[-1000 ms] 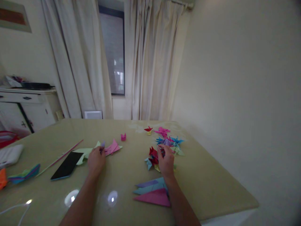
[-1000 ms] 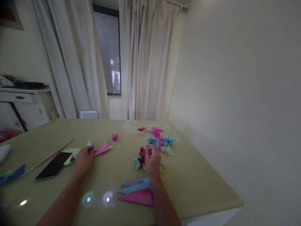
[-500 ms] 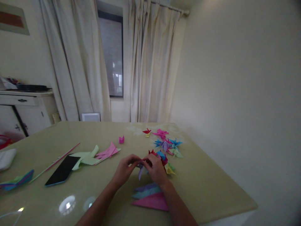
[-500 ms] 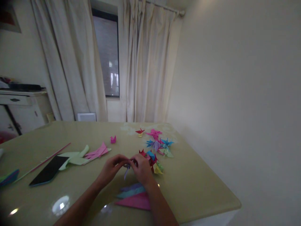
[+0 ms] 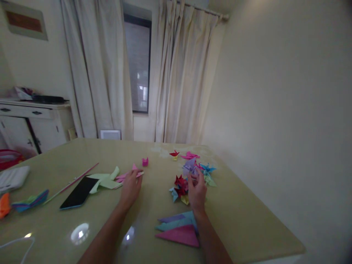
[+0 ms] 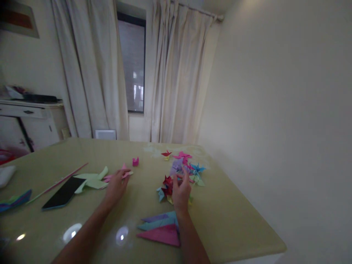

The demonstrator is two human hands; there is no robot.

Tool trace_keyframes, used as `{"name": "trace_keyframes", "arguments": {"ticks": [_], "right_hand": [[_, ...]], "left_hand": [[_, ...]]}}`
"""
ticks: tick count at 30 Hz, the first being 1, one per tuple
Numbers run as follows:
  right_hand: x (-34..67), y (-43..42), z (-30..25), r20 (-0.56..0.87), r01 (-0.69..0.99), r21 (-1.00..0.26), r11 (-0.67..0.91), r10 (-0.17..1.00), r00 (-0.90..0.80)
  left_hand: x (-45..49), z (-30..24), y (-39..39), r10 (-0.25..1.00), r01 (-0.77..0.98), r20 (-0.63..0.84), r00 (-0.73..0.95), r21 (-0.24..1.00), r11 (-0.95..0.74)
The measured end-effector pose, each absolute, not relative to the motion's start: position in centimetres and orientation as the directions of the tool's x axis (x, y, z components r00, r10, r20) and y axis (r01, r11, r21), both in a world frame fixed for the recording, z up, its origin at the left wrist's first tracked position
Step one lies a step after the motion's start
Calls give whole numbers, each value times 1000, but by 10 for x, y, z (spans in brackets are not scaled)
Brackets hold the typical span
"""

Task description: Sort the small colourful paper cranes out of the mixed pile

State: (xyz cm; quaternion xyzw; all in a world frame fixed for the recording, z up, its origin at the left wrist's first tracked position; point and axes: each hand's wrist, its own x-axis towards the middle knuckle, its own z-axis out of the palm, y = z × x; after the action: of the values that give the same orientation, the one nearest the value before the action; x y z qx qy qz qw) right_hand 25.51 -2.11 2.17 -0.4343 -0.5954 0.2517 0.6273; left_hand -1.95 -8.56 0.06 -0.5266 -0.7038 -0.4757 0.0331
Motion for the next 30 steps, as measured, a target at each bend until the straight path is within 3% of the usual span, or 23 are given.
{"name": "trace_keyframes", "arguments": {"ticks": [4,6,10,17,21,24,26,30], "right_hand": [[251,-25,17,577,265,-804,532,806,133],[245,-32,14,596,268,-776,571,803,19],[238,-42,13,611,320,-709,629,774,-166],[238,-48,20,610,356,-677,644,762,-218],[236,-49,21,531,275,-754,597,800,-280],[234,-53,20,472,133,-828,544,805,-359],[233,-57,21,501,94,-817,569,781,-372],[230,-60,22,560,172,-760,627,766,-317]], "left_hand": [[-49,-10,-94,730,841,426,-534,359,406],[-53,-12,-97,764,843,360,-536,261,469],[-51,-9,-96,781,859,359,-511,252,446],[-52,1,-94,737,835,411,-537,383,395],[-23,8,-92,720,864,549,-424,484,140],[19,9,-96,682,902,718,-143,378,-208],[46,9,-100,682,882,728,65,278,-381],[71,11,-106,700,830,674,234,236,-505]]}}
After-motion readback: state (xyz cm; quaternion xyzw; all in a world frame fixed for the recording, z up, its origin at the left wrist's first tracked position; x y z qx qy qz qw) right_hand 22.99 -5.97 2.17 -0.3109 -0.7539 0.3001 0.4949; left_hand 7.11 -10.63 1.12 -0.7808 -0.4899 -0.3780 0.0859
